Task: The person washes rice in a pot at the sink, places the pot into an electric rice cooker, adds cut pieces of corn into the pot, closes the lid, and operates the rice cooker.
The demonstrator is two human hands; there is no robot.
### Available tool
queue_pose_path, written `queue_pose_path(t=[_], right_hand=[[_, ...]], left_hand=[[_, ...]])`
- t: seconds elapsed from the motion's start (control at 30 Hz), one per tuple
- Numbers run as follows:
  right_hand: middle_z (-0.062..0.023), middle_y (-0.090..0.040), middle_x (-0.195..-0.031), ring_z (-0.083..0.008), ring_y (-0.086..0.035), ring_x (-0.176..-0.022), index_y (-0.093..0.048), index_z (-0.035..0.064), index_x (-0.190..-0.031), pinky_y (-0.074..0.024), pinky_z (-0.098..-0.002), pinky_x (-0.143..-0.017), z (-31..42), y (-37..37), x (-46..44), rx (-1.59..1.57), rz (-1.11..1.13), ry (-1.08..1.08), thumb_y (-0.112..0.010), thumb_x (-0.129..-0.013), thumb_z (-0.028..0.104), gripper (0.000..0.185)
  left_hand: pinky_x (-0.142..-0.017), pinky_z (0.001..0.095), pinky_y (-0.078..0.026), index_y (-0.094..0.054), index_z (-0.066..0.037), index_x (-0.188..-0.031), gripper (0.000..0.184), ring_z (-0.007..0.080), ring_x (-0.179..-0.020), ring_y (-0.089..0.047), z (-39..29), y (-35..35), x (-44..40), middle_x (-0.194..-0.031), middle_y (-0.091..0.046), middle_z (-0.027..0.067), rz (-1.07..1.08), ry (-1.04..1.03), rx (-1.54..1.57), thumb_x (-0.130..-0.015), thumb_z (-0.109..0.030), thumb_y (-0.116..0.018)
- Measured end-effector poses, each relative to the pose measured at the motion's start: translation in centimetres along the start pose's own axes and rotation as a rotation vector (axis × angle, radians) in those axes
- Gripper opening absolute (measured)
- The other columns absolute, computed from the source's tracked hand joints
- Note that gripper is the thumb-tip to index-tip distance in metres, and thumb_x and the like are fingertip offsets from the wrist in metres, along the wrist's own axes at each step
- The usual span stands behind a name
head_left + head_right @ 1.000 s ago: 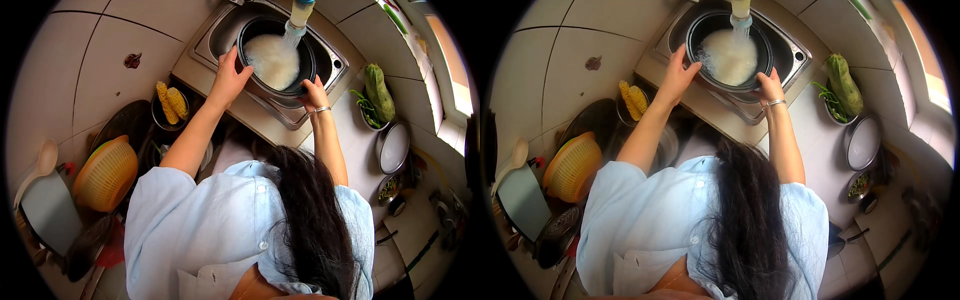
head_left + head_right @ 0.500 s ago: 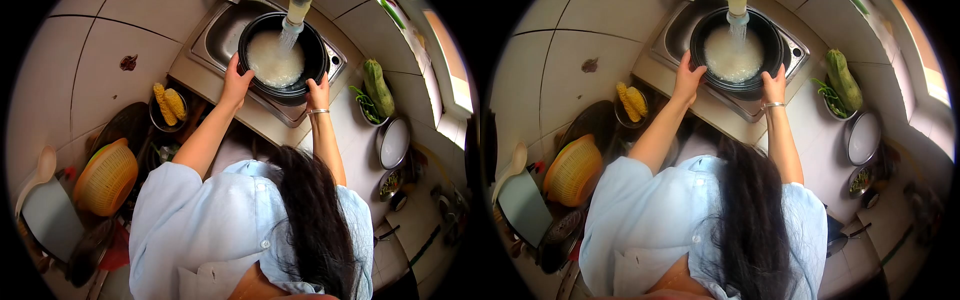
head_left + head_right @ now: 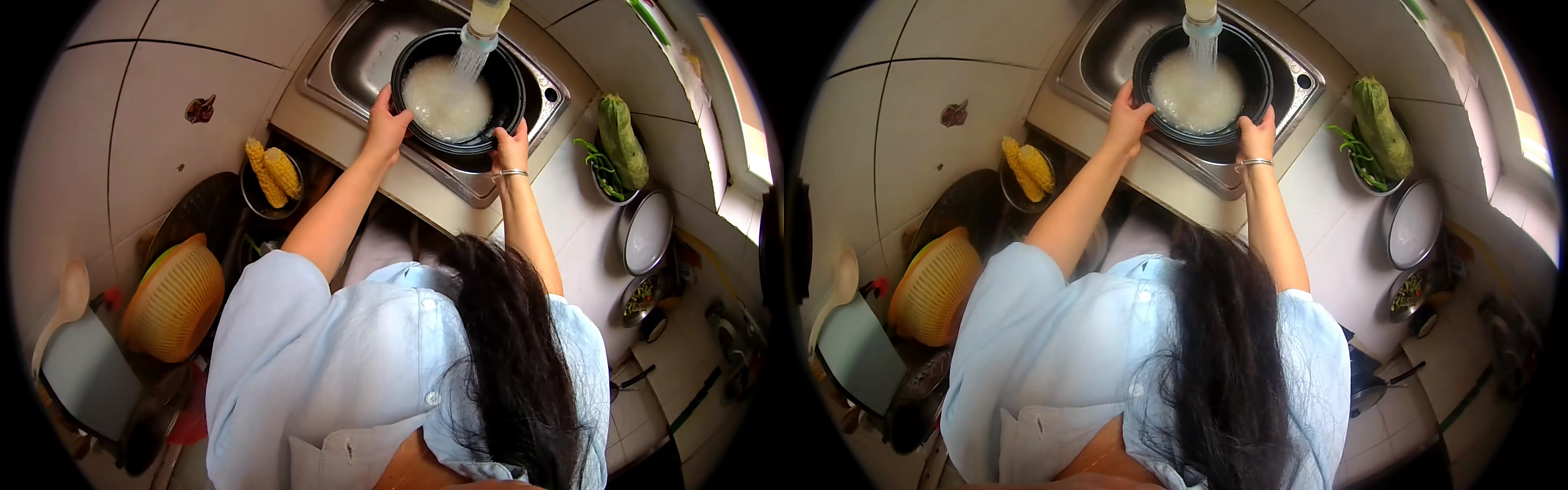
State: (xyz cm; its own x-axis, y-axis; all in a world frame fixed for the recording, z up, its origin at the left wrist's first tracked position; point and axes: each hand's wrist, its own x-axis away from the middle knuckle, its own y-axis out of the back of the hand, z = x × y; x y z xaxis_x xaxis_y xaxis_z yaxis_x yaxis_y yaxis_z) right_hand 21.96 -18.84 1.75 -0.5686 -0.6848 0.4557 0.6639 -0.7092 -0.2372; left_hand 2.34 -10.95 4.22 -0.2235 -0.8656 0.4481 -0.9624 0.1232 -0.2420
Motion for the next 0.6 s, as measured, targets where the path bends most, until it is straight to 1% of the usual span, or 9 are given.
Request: queue_pose_path(t=[0.03, 0.1, 0.13, 0.23, 0.33, 0.4, 0.43, 0.53, 0.6], right_hand=[[-0.0022, -0.058, -0.091, -0.0134, -0.056, -0.069, -0.047, 0.0090, -0.120, -0.0446, -0.0251, -0.046, 0.0, 0.3, 0.0, 0.062, -0.022, -0.039, -0.049, -0.073, -0.009, 0.051], [-0.0035, -0.059, -0.094, -0.0148, -0.057, -0.073, -0.046, 0.0088, -0.122, -0.0478, -0.0271, -0.051, -0.2, 0.7, -0.2, 0.187, -0.055, -0.126, -0.048, -0.072, -0.009, 0.053], [-0.0040, -0.059, -0.095, -0.0154, -0.058, -0.074, -0.046, 0.0085, -0.122, -0.0485, -0.0274, -0.053, -0.6, 0.6, -0.3, 0.160, -0.043, -0.100, -0.048, -0.072, -0.010, 0.053], [-0.0054, -0.060, -0.099, -0.0170, -0.059, -0.078, -0.045, 0.0077, -0.122, -0.0504, -0.0284, -0.059, -2.0, 0.9, -0.8, 0.099, -0.033, -0.034, -0.047, -0.072, -0.010, 0.053], [-0.0066, -0.060, -0.100, -0.0184, -0.059, -0.082, -0.045, 0.0069, -0.123, -0.0511, -0.0292, -0.064, -2.8, 1.0, -1.3, 0.101, -0.032, -0.013, -0.047, -0.072, -0.011, 0.054], [-0.0077, -0.060, -0.102, -0.0196, -0.059, -0.084, -0.044, 0.0061, -0.125, -0.0511, -0.0295, -0.069, -2.8, 1.3, -1.5, 0.116, -0.030, -0.004, -0.047, -0.072, -0.011, 0.056], [-0.0101, -0.059, -0.107, -0.0217, -0.059, -0.091, -0.041, 0.0043, -0.128, -0.0505, -0.0306, -0.077, -2.8, 1.3, -1.7, 0.148, -0.024, 0.033, -0.046, -0.072, -0.012, 0.059], [-0.0119, -0.057, -0.113, -0.0240, -0.058, -0.099, -0.039, 0.0022, -0.130, -0.0476, -0.0316, -0.086, -3.0, 1.5, -1.8, 0.157, -0.014, 0.050, -0.046, -0.072, -0.012, 0.060], [-0.0125, -0.056, -0.116, -0.0245, -0.056, -0.102, -0.038, 0.0019, -0.131, -0.0457, -0.0318, -0.089, -3.1, 1.4, -2.0, 0.170, -0.018, 0.040, -0.046, -0.072, -0.012, 0.061]], left_hand=[[-0.061, 0.0272, -0.057, -0.043, -0.008, -0.129, 0.056, 0.0142, -0.088, -0.061, 0.0, -0.2, -0.1, -0.107, -0.058, 0.0036, 0.001, 0.018, -0.020, -0.076, 0.011, -0.048], [-0.060, 0.0268, -0.057, -0.043, -0.007, -0.129, 0.056, 0.0141, -0.088, -0.061, 0.8, 0.3, -0.8, -0.107, -0.057, 0.0037, 0.016, -0.018, -0.029, -0.076, 0.011, -0.048], [-0.060, 0.0265, -0.057, -0.043, -0.007, -0.129, 0.056, 0.0141, -0.088, -0.061, 1.2, 0.7, -1.0, -0.108, -0.057, 0.0038, 0.020, -0.037, -0.037, -0.076, 0.011, -0.048], [-0.059, 0.0254, -0.056, -0.044, -0.006, -0.128, 0.056, 0.0138, -0.088, -0.061, 1.6, 0.9, -1.3, -0.108, -0.058, 0.0038, -0.015, -0.003, -0.072, -0.075, 0.012, -0.048], [-0.081, 0.0262, -0.046, -0.049, 0.001, -0.120, 0.052, 0.0161, -0.094, -0.057, 1.8, 0.5, -1.5, -0.105, -0.060, 0.0078, -0.030, -0.034, -0.008, -0.070, 0.014, -0.049], [-0.083, 0.0267, -0.045, -0.049, 0.001, -0.119, 0.051, 0.0172, -0.096, -0.057, 1.9, 0.7, -1.4, -0.106, -0.060, 0.0090, -0.029, 0.018, -0.045, -0.070, 0.015, -0.050], [-0.085, 0.0270, -0.045, -0.050, 0.001, -0.119, 0.051, 0.0177, -0.096, -0.057, 2.0, 0.8, -1.4, -0.107, -0.060, 0.0095, -0.027, 0.043, -0.061, -0.070, 0.015, -0.050], [-0.087, 0.0281, -0.044, -0.049, 0.001, -0.118, 0.049, 0.0196, -0.098, -0.057, 2.7, 1.2, -1.8, -0.108, -0.060, 0.0116, -0.017, 0.034, -0.176, -0.071, 0.013, -0.052], [-0.088, 0.0290, -0.044, -0.049, 0.002, -0.118, 0.048, 0.0208, -0.099, -0.057, 3.2, 1.3, -2.1, -0.109, -0.060, 0.0124, -0.025, 0.006, -0.225, -0.071, 0.012, -0.052]])
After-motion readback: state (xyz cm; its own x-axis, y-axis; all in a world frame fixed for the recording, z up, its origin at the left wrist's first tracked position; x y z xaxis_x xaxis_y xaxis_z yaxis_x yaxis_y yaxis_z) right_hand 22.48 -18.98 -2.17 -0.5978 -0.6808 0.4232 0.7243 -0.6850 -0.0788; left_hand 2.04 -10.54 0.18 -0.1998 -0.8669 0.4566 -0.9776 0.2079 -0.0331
